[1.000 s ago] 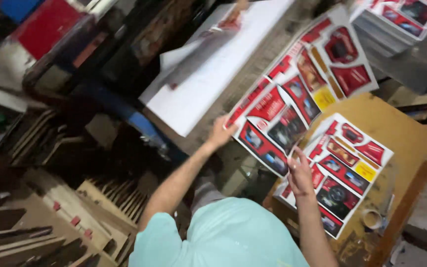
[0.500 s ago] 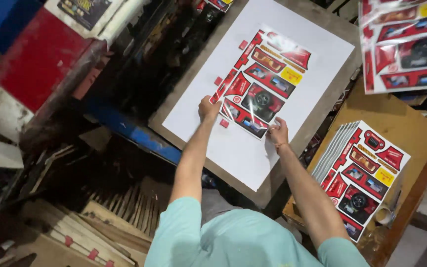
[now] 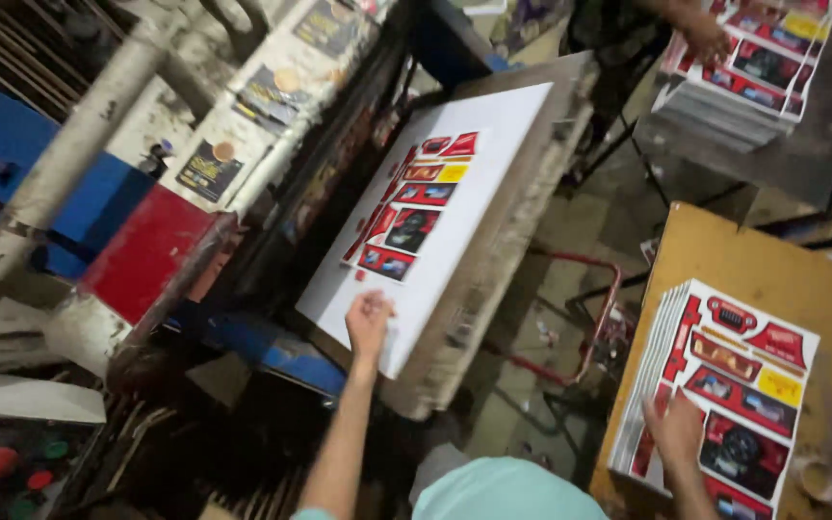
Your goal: Placing printed sheets onto a machine bed and stacking finished sheets.
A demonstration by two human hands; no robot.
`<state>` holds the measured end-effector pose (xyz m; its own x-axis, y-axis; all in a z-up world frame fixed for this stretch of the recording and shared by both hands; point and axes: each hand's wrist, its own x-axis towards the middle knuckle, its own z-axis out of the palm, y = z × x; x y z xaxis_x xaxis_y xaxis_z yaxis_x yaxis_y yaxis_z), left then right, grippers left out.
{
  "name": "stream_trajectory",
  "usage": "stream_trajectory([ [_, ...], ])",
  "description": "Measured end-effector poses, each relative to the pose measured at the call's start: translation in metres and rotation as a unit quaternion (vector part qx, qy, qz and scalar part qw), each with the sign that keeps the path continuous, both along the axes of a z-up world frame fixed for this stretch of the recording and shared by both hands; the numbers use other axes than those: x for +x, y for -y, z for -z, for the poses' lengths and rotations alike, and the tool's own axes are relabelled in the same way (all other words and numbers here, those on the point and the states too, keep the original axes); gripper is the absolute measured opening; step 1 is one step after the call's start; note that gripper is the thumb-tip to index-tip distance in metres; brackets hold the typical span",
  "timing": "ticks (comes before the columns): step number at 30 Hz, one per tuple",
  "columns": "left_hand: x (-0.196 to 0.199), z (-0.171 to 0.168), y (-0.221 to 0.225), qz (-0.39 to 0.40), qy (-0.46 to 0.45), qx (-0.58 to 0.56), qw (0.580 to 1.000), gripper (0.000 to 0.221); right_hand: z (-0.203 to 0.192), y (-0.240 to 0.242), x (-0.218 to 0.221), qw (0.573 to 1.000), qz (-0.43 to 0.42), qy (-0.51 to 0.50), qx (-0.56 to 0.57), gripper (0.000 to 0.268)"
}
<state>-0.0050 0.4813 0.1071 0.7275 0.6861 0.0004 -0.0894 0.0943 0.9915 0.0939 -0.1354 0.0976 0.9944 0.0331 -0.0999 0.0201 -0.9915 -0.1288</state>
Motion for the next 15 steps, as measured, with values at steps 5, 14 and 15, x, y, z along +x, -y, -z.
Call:
stream_trajectory([
  [5, -0.013, -0.127, 0.121, 0.014, 0.024, -0.106, 0.994, 0.018, 0.000, 0.017, -0.054, 0.984, 0.081, -0.157, -0.017, 0.053],
  [14, 0.011, 0.062, 0.421, 0.398, -0.027, 0.029, 0.916, 0.022, 0.035, 0.075, -0.031, 0.967, 0.114, -0.195, 0.116, 0.040],
  [15, 0.006, 0.076, 0.455, 0.481, -0.067, 0.102, 0.868, 0.029, 0.057, 0.088, -0.023, 0.980, 0.078, -0.149, 0.108, 0.041],
])
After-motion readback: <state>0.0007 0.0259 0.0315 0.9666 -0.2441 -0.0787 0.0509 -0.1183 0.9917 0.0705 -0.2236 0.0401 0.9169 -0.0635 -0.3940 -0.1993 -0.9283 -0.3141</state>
